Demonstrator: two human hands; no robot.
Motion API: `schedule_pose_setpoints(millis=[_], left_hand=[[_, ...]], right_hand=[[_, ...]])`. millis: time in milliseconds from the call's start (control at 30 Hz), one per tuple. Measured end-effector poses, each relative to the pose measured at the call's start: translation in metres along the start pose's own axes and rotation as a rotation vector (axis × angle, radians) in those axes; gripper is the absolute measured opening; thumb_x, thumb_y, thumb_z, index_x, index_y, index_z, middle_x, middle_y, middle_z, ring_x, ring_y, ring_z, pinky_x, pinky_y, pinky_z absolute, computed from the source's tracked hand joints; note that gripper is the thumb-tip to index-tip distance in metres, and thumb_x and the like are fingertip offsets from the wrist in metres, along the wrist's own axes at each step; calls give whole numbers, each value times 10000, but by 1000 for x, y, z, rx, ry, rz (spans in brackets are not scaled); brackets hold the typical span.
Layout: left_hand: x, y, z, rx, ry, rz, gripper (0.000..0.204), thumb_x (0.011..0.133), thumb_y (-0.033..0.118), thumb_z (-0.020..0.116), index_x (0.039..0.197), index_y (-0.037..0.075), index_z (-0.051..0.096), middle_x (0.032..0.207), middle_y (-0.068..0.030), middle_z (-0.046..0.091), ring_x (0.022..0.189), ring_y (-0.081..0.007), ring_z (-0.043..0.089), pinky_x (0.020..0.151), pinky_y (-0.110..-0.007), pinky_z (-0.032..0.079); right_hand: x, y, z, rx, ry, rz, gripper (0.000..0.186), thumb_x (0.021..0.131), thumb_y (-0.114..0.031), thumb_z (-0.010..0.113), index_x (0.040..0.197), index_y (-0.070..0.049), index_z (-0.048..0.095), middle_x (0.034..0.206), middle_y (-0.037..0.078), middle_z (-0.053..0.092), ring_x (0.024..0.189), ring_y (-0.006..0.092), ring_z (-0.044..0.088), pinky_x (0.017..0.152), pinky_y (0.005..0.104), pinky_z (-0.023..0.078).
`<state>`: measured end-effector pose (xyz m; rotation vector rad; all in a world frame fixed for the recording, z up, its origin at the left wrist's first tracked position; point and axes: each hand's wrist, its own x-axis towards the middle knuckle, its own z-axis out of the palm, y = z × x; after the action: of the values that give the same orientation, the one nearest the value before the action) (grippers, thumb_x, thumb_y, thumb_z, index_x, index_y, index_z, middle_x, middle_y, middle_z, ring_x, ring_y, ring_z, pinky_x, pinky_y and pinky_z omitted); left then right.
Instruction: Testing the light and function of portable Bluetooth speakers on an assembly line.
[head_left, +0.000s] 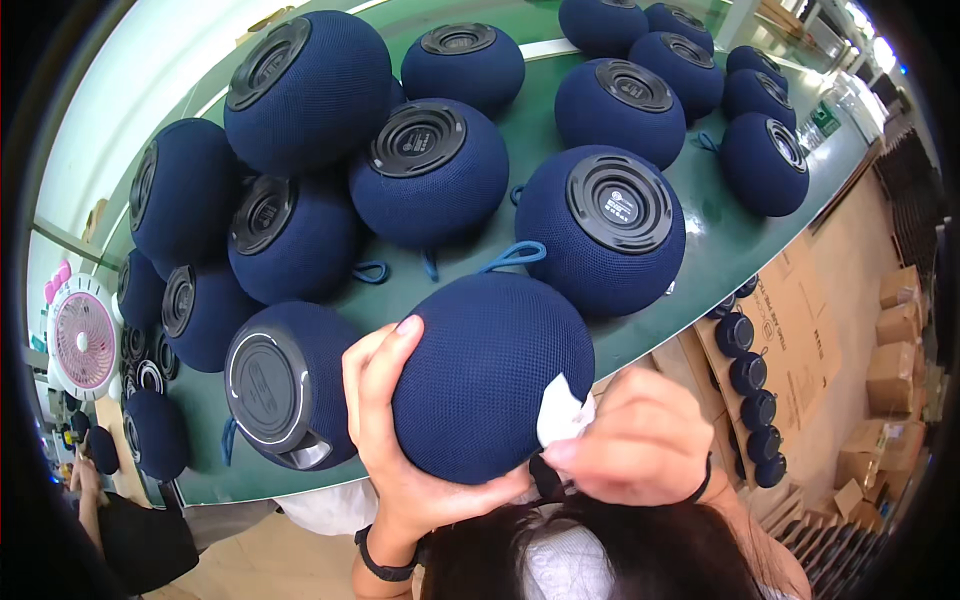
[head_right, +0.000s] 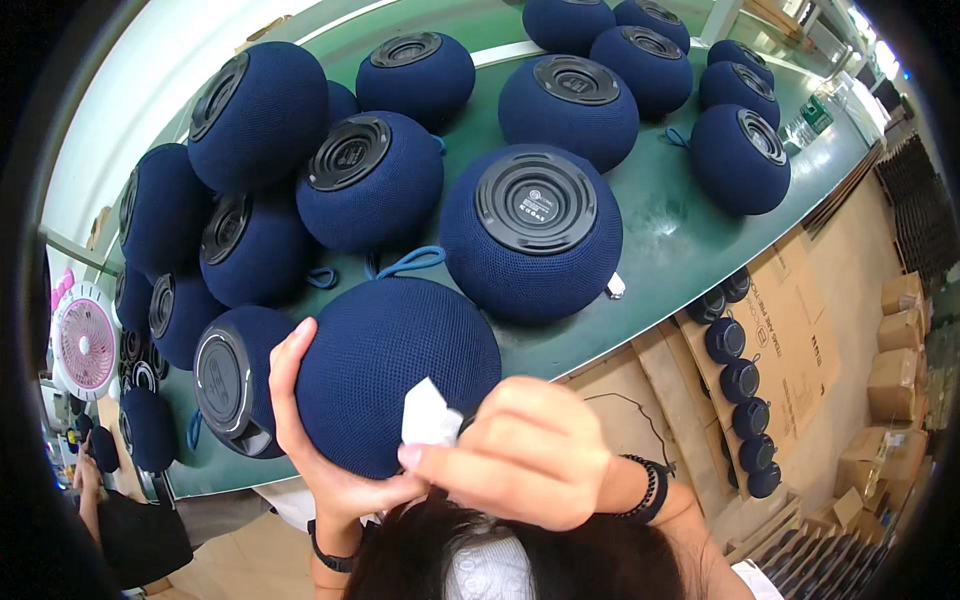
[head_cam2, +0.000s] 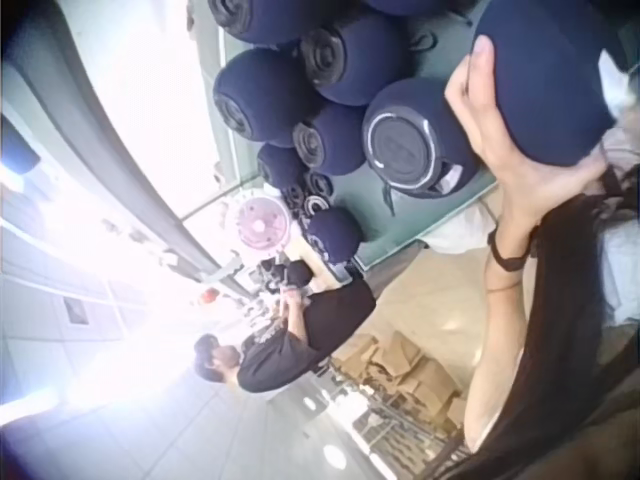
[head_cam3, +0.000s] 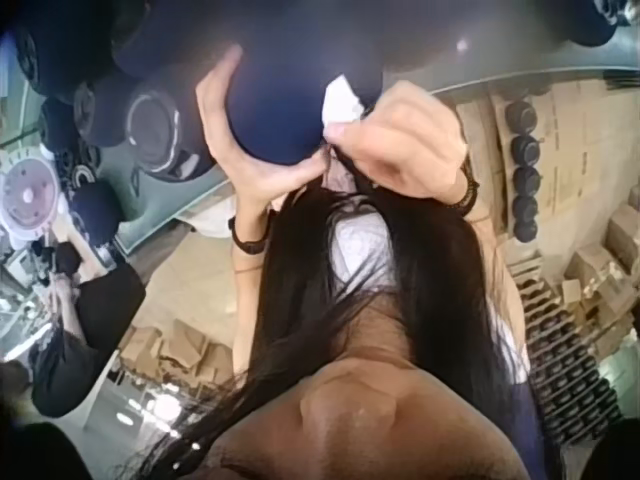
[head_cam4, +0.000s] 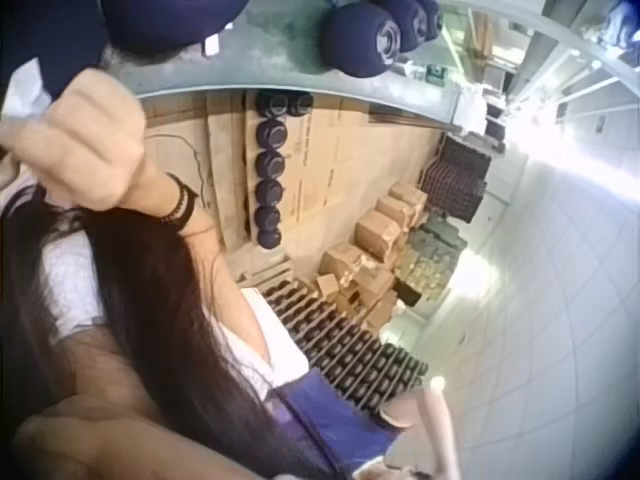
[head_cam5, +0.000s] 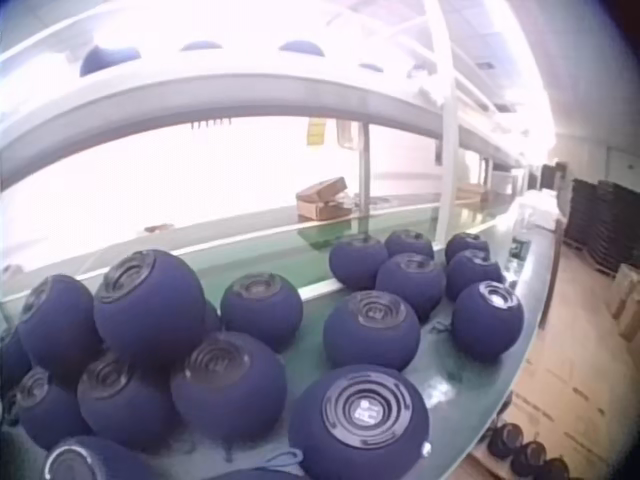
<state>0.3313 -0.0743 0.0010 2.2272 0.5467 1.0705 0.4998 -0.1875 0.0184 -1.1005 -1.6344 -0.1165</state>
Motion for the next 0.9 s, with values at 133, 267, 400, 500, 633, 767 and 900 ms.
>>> schedule_pose_setpoints(millis=[133, 267, 400, 500, 633, 767, 900], left_hand=[[-2, 1, 3, 23, 31, -9, 1032, 455, 312, 792, 1343, -67, 427, 1283, -187, 487, 1182, -310, 508, 1032, -427, 380], [-5, -1, -2, 26, 41, -32, 1035, 458, 340, 794, 1335, -74, 434, 1300, -191, 489, 1193, -311, 505, 1037, -432, 377], [6, 5, 1, -42, 91, -44, 963, 454, 288, 852, 1291, -30, 499, 1200, -179, 552, 1072, -351, 547, 921, -448, 459], [2, -2, 0, 31, 8, 15, 1034, 441, 324, 774, 1332, -76, 436, 1316, -199, 492, 1194, -324, 500, 1043, -439, 368], [-3, 3, -5, 59, 31, -2, 1026, 438, 323, 778, 1330, -60, 447, 1286, -198, 501, 1173, -331, 501, 1035, -452, 367], [4, 2, 1, -2, 14, 30, 1007, 444, 302, 785, 1326, -49, 451, 1243, -187, 506, 1150, -323, 506, 1014, -446, 377], [7, 7, 4, -52, 96, -17, 948, 427, 238, 844, 1285, -14, 529, 1185, -182, 564, 1060, -343, 539, 907, -443, 459]], right_hand=[[-1, 9, 9, -37, 118, 58, 213, 668, 28, 795, 858, 9, 701, 647, 39, 589, 554, 168, 563, 487, 266, 441], [-15, 17, -4, -120, 258, 280, 173, 732, 76, 744, 862, -20, 681, 688, 69, 649, 555, 186, 592, 521, 300, 464], [4, -3, 1, 113, 35, 88, 298, 706, -69, 810, 975, -3, 702, 716, 31, 601, 629, 169, 579, 548, 307, 479], [2, 9, 10, 7, 9, 0, 278, 698, -25, 790, 962, -10, 703, 690, 35, 559, 585, 187, 510, 509, 310, 407], [-2, 24, 5, -226, 273, 290, 155, 728, 20, 759, 818, -59, 662, 677, 57, 561, 571, 192, 497, 519, 315, 405], [3, -4, -4, -44, 58, 47, 254, 669, -34, 820, 884, -59, 688, 686, -7, 550, 568, 161, 505, 518, 281, 404], [1, 7, 9, -128, 70, 61, 267, 637, 28, 794, 861, -41, 666, 680, 2, 547, 583, 175, 506, 509, 295, 395]])
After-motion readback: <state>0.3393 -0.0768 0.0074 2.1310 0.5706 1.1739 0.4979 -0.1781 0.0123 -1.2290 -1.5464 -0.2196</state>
